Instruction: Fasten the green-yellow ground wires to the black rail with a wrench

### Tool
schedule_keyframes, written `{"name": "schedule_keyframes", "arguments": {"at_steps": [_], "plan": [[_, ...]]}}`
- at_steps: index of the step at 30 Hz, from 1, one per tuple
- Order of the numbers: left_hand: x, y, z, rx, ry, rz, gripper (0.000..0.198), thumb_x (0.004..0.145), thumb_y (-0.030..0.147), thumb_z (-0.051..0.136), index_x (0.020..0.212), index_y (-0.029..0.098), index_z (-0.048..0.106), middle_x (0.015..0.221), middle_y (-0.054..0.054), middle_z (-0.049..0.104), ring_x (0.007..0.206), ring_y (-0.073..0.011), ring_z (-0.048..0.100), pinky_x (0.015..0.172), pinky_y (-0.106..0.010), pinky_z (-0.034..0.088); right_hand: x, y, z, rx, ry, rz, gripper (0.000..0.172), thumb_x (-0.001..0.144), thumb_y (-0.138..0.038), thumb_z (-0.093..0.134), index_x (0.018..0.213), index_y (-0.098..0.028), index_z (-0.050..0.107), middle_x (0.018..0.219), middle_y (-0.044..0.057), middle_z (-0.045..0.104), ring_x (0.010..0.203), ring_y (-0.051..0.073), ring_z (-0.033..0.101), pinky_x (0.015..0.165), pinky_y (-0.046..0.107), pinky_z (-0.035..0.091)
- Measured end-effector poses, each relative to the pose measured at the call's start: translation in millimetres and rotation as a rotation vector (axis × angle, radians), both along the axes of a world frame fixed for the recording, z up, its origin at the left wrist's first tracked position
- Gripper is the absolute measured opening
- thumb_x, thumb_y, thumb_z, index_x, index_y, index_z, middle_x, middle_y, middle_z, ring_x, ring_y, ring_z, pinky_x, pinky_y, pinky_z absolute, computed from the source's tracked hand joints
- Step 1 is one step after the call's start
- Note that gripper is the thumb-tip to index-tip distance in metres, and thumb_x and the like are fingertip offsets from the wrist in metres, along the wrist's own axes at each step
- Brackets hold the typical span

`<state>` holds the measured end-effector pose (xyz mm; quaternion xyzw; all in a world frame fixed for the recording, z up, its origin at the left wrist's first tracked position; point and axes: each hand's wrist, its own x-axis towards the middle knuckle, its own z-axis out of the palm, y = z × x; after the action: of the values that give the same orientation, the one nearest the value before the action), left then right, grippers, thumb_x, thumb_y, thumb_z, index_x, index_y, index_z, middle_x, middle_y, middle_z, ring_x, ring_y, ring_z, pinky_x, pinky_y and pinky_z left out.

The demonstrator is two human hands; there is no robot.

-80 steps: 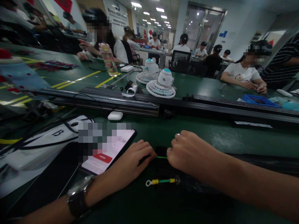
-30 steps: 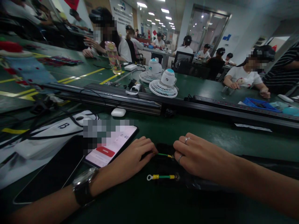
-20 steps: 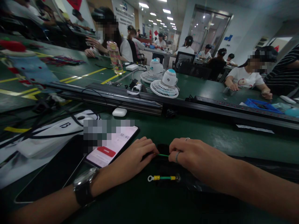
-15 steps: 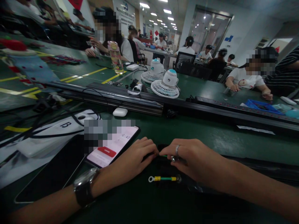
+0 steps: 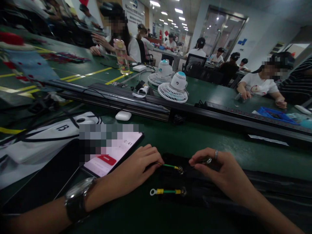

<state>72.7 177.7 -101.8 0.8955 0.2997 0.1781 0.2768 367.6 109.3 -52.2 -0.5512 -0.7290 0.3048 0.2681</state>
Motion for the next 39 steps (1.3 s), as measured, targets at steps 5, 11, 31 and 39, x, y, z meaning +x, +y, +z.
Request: {"name": "schedule_keyframes", "arguments": {"at_steps": [5, 11, 31, 39], "plan": [[1.8, 1.9, 2.6, -0.023, 0.044, 0.004, 0.016, 0.101, 0.013, 0.051, 0.102, 0.024, 0.061, 0.107, 0.001, 0.062, 0.097, -0.0180, 0.052, 0.087, -0.035, 0.038, -2.6, 1.6, -7.4, -0.032, -0.054, 0.187, 0.025, 0.100, -0.013, 0.054, 0.109, -0.024, 0.073, 0.106, 0.003, 0.077, 0.097, 0.018, 0.073, 0.085, 0.031, 0.058], [3.7, 4.6, 2.7, -0.039, 0.047, -0.004, 0.016, 0.101, 0.013, 0.050, 0.101, 0.024, 0.061, 0.107, 0.001, 0.062, 0.097, -0.0181, 0.052, 0.083, -0.034, 0.037, 1.1, 4.5, -2.9, -0.076, -0.066, 0.169, 0.026, 0.094, -0.008, 0.061, 0.110, -0.025, 0.073, 0.109, 0.002, 0.077, 0.097, 0.017, 0.072, 0.084, 0.027, 0.057], [3.7, 5.3, 1.6, -0.041, 0.048, -0.016, 0.016, 0.102, 0.012, 0.049, 0.102, 0.024, 0.060, 0.106, 0.001, 0.061, 0.097, -0.0181, 0.051, 0.087, -0.035, 0.036, 15.8, 9.7, 2.5, -0.088, 0.312, 0.171, 0.018, 0.088, -0.014, 0.076, 0.096, -0.030, 0.075, 0.096, -0.001, 0.076, 0.093, 0.019, 0.072, 0.081, 0.030, 0.057], [3.9, 6.8, -0.2, -0.034, 0.040, -0.022, 0.016, 0.102, 0.013, 0.049, 0.102, 0.024, 0.060, 0.106, 0.001, 0.061, 0.096, -0.0176, 0.051, 0.085, -0.035, 0.036, 11.4, 8.8, -1.4, 0.159, 0.306, 0.132, 0.024, 0.093, -0.013, 0.072, 0.108, -0.033, 0.073, 0.089, -0.003, 0.076, 0.083, 0.016, 0.072, 0.073, 0.027, 0.054]]}}
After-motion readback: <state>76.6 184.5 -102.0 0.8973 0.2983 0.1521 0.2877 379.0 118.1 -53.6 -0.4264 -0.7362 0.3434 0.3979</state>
